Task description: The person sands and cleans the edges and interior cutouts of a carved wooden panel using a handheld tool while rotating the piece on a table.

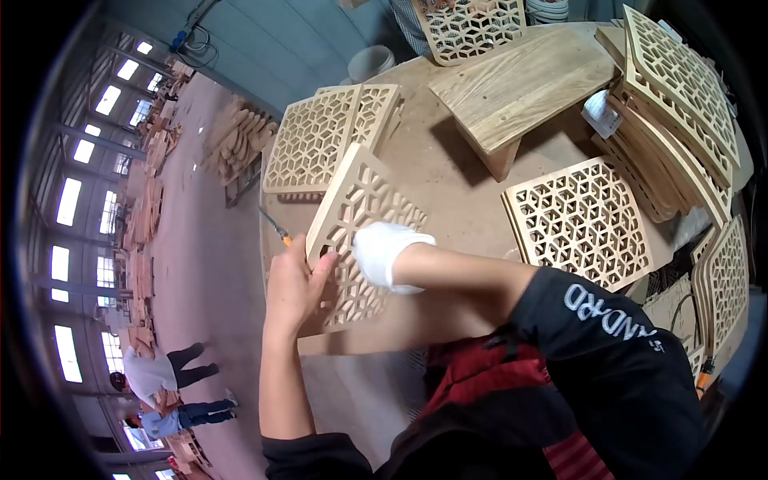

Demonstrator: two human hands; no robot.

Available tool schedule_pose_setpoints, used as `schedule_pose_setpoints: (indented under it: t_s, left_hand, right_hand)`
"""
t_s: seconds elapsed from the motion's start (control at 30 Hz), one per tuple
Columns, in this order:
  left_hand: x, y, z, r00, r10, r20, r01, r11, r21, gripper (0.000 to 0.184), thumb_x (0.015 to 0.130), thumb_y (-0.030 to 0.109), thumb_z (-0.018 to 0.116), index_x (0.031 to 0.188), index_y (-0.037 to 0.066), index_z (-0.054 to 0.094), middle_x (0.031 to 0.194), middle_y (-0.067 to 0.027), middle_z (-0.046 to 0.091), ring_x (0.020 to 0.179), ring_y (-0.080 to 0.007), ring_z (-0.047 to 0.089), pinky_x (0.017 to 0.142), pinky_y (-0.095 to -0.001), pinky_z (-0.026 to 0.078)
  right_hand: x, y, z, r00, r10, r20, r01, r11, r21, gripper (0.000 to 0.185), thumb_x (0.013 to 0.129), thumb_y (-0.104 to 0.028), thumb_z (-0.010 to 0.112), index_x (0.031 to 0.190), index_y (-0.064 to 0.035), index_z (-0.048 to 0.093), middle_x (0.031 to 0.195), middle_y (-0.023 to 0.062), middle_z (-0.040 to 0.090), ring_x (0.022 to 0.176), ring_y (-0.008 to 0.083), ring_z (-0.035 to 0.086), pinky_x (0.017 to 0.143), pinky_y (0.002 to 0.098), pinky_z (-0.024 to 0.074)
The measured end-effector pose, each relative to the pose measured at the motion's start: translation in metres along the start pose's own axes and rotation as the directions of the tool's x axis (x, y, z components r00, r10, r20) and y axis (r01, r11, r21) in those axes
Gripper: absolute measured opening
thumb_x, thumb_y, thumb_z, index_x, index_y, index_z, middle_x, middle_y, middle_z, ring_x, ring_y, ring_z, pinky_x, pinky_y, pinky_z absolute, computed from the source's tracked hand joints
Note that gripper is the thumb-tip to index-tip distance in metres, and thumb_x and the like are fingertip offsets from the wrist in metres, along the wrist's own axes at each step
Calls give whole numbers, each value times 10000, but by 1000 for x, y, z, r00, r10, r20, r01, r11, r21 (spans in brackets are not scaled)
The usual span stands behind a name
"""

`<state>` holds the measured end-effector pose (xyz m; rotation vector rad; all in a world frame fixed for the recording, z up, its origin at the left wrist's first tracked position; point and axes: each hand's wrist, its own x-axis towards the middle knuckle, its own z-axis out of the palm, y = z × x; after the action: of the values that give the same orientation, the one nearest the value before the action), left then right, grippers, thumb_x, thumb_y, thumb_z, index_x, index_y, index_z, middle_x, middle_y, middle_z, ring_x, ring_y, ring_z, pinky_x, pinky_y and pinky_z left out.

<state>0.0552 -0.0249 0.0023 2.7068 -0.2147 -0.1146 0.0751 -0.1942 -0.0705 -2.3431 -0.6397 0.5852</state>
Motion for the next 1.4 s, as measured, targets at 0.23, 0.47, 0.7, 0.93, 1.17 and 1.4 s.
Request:
schedule_pose_setpoints:
  t_s: [0.23, 0.47, 0.7, 0.93, 1.17, 1.4]
  left_hand:
    - [-1, 0, -1, 999, -53, 11, 53, 998, -29, 279, 890, 235, 722, 965, -15, 623, 701, -172, 671, 633, -286, 669, 625, -385, 503]
    - [-4, 2, 3, 999, -46, 6, 46, 999, 1, 292, 884, 239, 728, 958, -20, 615, 693, -183, 655, 616, -303, 647, 605, -403, 495]
    - [-4, 6, 2, 1000, 15, 17, -15, 1000, 17, 273, 878, 209, 732, 951, -24, 609, 640, -171, 618, 585, -308, 622, 586, -406, 479]
    - [0, 0, 1, 998, -50, 49, 50, 999, 16, 238, 911, 165, 703, 1012, -32, 616, 734, -95, 682, 625, -158, 636, 594, -327, 514]
    - [10, -3, -3, 996, -65, 58, 72, 991, -116, 275, 874, 199, 713, 1015, -26, 640, 701, -133, 679, 626, -208, 675, 624, -340, 519]
    - [7, 2, -6, 995, -56, 78, 62, 995, -80, 299, 858, 196, 729, 1048, -21, 648, 716, -130, 692, 630, -197, 677, 628, -328, 522]
  right_hand:
    - [-13, 19, 15, 997, -70, -23, 70, 997, -13, 395, 852, -115, 552, 1206, 24, 657, 1046, 237, 705, 954, 382, 692, 846, 446, 552]
    - [-3, 0, 2, 1000, 17, -16, -17, 1000, 26, 393, 874, -138, 534, 1226, -7, 650, 997, 247, 700, 928, 417, 682, 845, 481, 540]
    - [-19, 6, 10, 996, 18, -86, -14, 999, 46, 335, 879, -128, 528, 1141, 9, 684, 991, 250, 697, 917, 414, 682, 841, 475, 540]
    - [-10, 15, 24, 986, -27, -166, 38, 997, 65, 349, 910, -140, 495, 1176, 6, 666, 976, 241, 702, 918, 412, 682, 836, 469, 541]
    - [-85, 69, 60, 977, 111, 180, -130, 987, 99, 604, 961, -172, 396, 1552, -98, 292, 994, 273, 684, 909, 444, 667, 824, 494, 534]
    - [-125, 68, 20, 907, 406, 108, -373, 660, 652, 365, 1010, -298, 435, 1004, 15, 623, 711, 170, 620, 523, 294, 614, 506, 423, 523]
